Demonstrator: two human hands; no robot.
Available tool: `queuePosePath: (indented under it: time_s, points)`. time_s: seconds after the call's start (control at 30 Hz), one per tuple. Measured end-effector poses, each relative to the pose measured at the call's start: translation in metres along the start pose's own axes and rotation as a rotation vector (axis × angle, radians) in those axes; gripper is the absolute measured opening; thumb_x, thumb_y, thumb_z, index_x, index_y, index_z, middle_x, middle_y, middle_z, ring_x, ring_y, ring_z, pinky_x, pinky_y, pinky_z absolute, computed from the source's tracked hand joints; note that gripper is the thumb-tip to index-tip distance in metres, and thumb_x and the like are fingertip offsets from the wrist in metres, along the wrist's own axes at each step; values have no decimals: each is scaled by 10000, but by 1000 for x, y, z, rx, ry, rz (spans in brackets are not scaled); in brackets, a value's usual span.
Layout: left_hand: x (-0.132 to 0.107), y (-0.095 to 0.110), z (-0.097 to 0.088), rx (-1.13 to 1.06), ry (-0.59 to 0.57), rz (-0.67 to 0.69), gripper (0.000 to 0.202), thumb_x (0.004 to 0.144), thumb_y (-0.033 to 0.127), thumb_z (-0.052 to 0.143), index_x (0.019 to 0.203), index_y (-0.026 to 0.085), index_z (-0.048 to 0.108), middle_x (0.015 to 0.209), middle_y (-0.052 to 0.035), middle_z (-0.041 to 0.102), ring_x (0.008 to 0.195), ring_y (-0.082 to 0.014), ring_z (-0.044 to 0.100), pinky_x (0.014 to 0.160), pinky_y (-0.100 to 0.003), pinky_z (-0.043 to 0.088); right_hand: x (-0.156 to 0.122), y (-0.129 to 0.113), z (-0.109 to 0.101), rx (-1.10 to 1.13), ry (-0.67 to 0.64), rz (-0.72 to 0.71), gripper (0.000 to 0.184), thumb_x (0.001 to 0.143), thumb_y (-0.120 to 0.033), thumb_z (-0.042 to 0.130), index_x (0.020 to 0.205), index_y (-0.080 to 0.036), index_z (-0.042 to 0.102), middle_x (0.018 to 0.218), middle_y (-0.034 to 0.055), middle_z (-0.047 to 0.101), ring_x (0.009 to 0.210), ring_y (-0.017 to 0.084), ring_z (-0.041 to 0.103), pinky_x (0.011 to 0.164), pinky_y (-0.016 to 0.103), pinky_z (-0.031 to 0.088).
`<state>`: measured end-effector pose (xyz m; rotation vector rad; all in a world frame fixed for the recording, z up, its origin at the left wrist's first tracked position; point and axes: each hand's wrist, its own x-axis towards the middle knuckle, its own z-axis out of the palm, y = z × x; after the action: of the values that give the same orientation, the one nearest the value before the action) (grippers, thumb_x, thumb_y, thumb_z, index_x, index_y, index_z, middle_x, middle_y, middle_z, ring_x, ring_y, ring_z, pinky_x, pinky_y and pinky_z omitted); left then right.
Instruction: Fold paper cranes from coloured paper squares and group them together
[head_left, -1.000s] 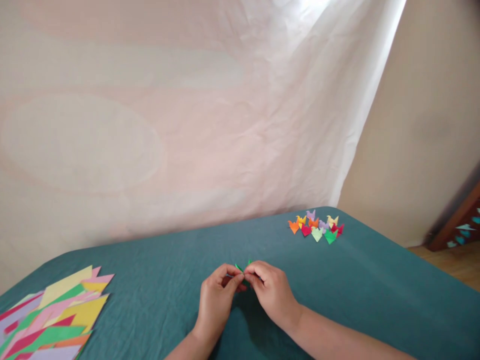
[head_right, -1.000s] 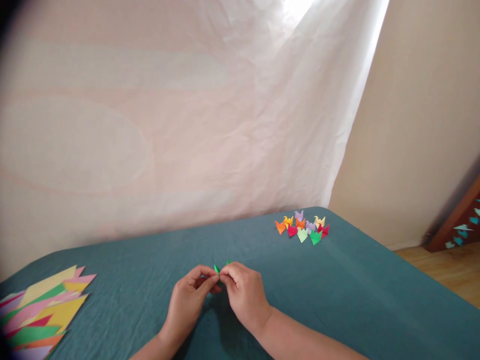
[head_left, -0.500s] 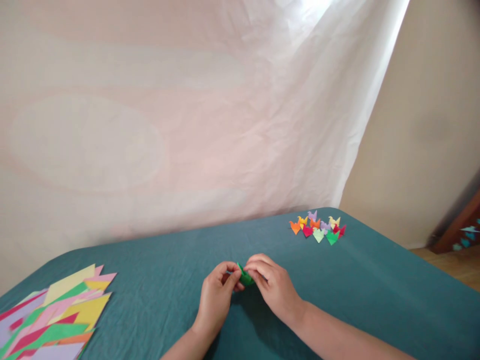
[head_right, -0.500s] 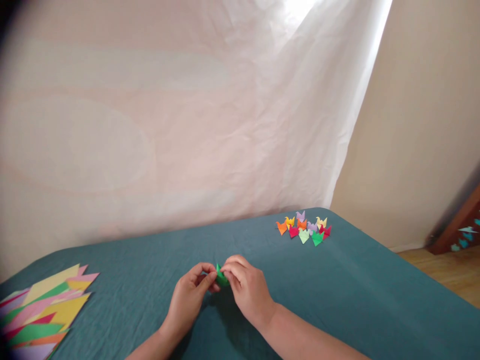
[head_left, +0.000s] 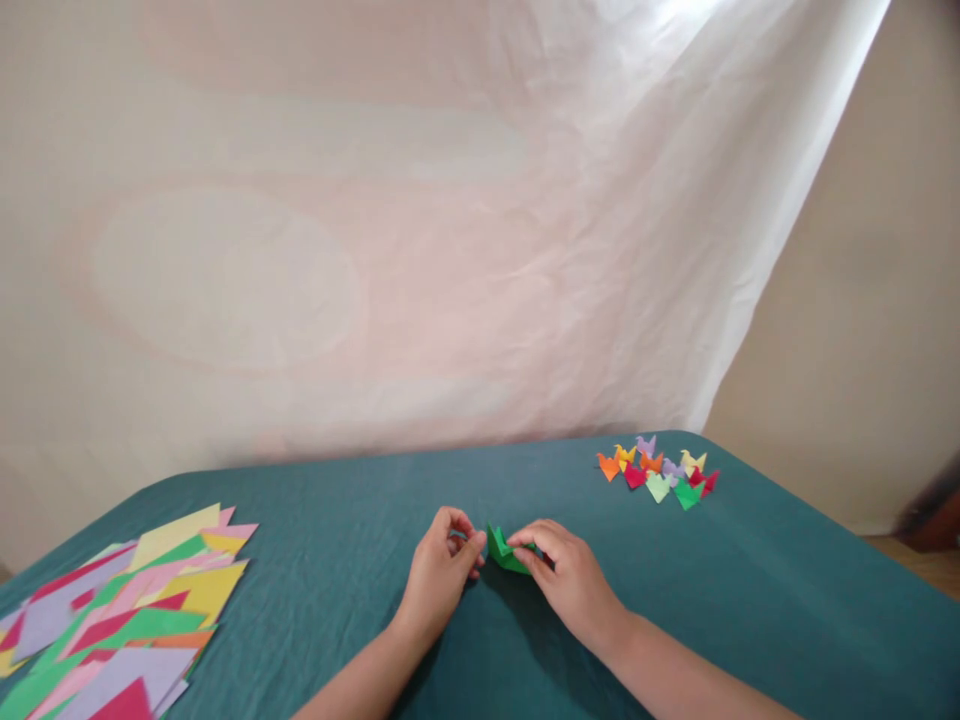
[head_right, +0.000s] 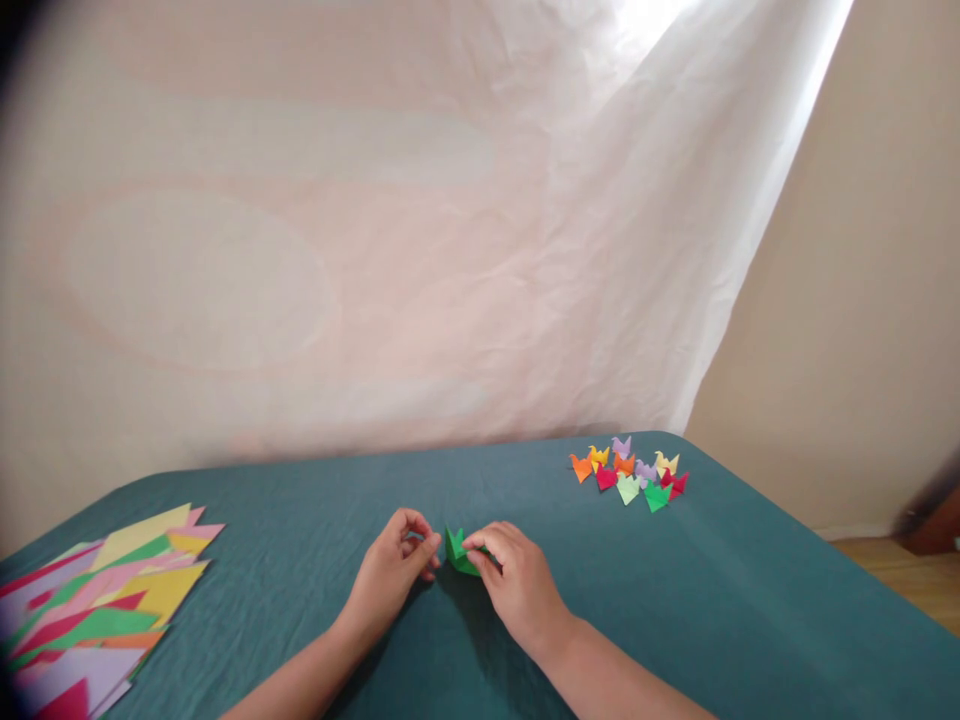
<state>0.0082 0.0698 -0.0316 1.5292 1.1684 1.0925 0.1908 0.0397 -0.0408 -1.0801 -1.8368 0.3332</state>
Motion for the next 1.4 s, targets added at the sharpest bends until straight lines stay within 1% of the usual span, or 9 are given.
queuePosePath:
  time_s: [0.13, 0.33, 0.5, 0.67, 0.83, 1.1, 1.27, 1.33, 1.4]
  points:
    - [-6, 2, 5, 107, -61, 11, 187, 771, 363, 592, 830, 195, 533, 659, 19, 620, 571, -150, 610, 554, -234, 459, -1, -6, 1, -17, -44, -44, 137, 905, -184, 522, 892, -216, 655, 816, 27, 664, 788, 167, 604, 727, 283, 481]
    - [-8, 2, 7, 290, -35, 70, 128, 781, 294, 548, 775, 186, 615, 668, 1, 644, 611, -158, 595, 596, -236, 429, -3, -9, 3, -2, -114, -66, 155, 895, -158, 532, 973, -233, 643, 892, 23, 674, 832, 171, 611, 762, 294, 484]
    - [-11, 5, 7, 336, -51, 121, 145, 792, 282, 529, 765, 191, 638, 698, -5, 644, 647, -161, 583, 613, -232, 414, -3, -6, 2, -22, -50, -41, 144, 906, -173, 524, 911, -227, 657, 839, 19, 662, 803, 165, 610, 745, 287, 489]
    - [-13, 8, 9, 361, -66, 162, 83, 747, 221, 565, 753, 195, 643, 710, -3, 630, 658, -162, 575, 628, -236, 411, -2, -6, 2, -28, -4, -28, 141, 901, -188, 536, 857, -227, 664, 882, 32, 636, 845, 170, 604, 755, 281, 487]
    - [-14, 5, 11, 452, -62, 246, 136, 787, 189, 507, 736, 203, 633, 720, -12, 613, 689, -173, 565, 644, -248, 395, -3, -3, 3, -15, -36, 6, 130, 883, -163, 548, 903, -233, 655, 855, 18, 634, 824, 168, 600, 751, 281, 483]
    - [-12, 1, 15, 564, -65, 327, 158, 800, 136, 475, 762, 206, 611, 749, -27, 599, 702, -181, 564, 646, -247, 393, -2, 1, 7, 0, -8, 57, 219, 843, -124, 558, 1021, -242, 605, 845, 11, 617, 801, 176, 593, 725, 296, 480]
    - [-13, 4, 10, 557, -34, 351, 149, 830, 161, 465, 771, 203, 595, 746, -18, 595, 686, -167, 558, 645, -241, 394, 0, -2, 1, -39, 100, 76, 258, 850, -202, 564, 1106, -227, 571, 1013, 67, 593, 947, 214, 563, 803, 336, 467]
    - [-13, 6, 7, 517, -19, 349, 135, 835, 170, 469, 777, 200, 587, 752, -14, 603, 688, -161, 561, 650, -238, 400, 2, -1, -3, -10, 146, 138, 205, 887, -254, 514, 1079, -217, 579, 1046, 78, 592, 963, 215, 566, 784, 323, 471]
    - [-12, 6, 3, 451, 4, 302, 113, 843, 197, 480, 780, 196, 573, 719, -4, 608, 654, -152, 567, 629, -232, 406, 3, 0, -5, 31, 171, 232, 187, 912, -299, 472, 1021, -206, 592, 998, 74, 614, 917, 210, 587, 740, 308, 477]
